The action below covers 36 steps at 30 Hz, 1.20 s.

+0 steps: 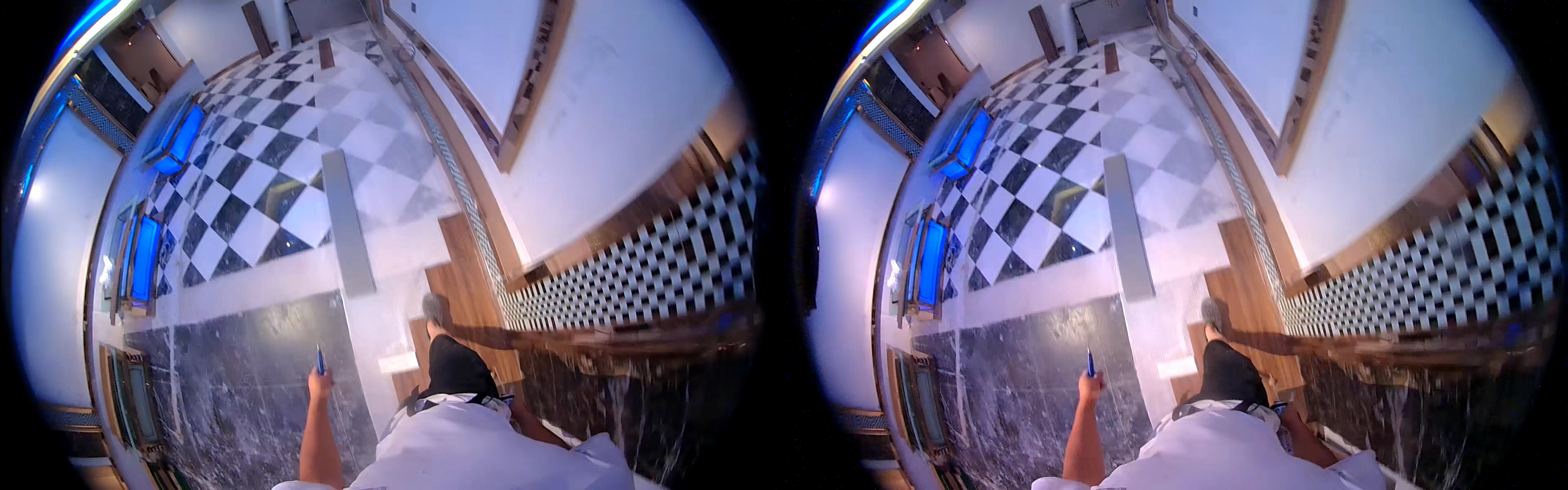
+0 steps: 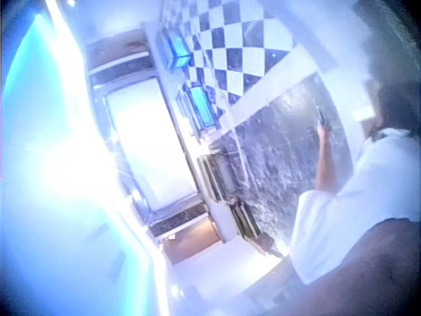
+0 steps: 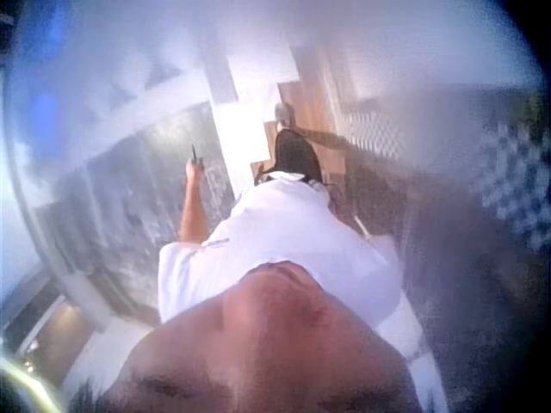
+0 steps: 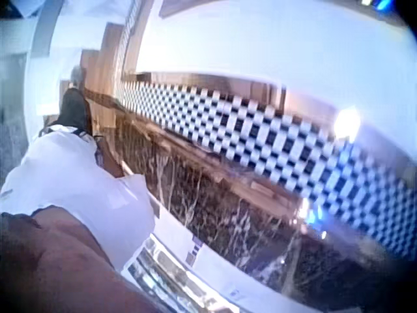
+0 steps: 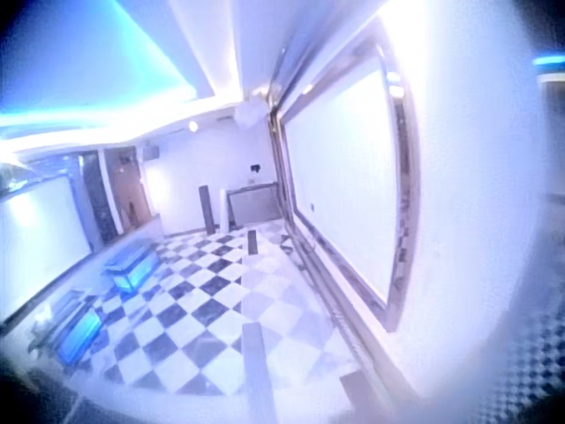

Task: The person applies adhesive from a canister onto a floor section and then carefully positions and presses a small rectangular tile into place.

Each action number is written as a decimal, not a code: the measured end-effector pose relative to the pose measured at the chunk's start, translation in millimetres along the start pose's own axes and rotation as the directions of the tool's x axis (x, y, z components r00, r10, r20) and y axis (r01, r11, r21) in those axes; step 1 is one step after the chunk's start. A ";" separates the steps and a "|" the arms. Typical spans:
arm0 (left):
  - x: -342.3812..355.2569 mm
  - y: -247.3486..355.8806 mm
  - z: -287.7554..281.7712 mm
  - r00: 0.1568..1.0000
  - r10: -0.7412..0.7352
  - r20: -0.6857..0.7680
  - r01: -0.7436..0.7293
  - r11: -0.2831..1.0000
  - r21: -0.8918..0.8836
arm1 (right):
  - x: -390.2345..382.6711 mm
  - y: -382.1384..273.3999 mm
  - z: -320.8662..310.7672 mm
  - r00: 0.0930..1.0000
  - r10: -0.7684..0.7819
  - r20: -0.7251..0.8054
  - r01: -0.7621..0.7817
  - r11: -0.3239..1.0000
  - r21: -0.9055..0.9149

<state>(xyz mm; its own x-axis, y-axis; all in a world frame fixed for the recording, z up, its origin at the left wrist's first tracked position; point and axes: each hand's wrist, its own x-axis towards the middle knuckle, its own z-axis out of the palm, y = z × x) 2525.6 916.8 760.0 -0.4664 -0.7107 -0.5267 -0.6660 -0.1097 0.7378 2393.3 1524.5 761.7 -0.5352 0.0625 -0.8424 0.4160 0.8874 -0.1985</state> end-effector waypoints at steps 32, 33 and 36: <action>867.3 727.1 56.9 0.974 0.120 0.190 -0.194 0.875 0.444 | 437.7 -851.5 -294.1 0.974 -0.023 -0.226 0.046 0.994 0.097; 895.8 760.1 61.5 0.966 0.160 0.205 -0.240 0.855 0.461 | 463.7 -869.4 -294.9 0.960 -0.036 -0.278 0.047 0.998 0.032; 965.4 791.0 58.5 0.953 0.272 0.129 -0.298 0.784 0.545 | 525.6 -935.9 -302.2 0.988 -0.080 -0.130 0.101 0.980 0.169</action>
<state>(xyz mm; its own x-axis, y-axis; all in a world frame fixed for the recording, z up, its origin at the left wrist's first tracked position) 1514.5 184.5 810.4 -0.7014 -0.6175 -0.3559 -0.7004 0.5044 0.5051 1500.4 864.9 656.1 -0.6578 0.0505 -0.7515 0.4781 0.7990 -0.3648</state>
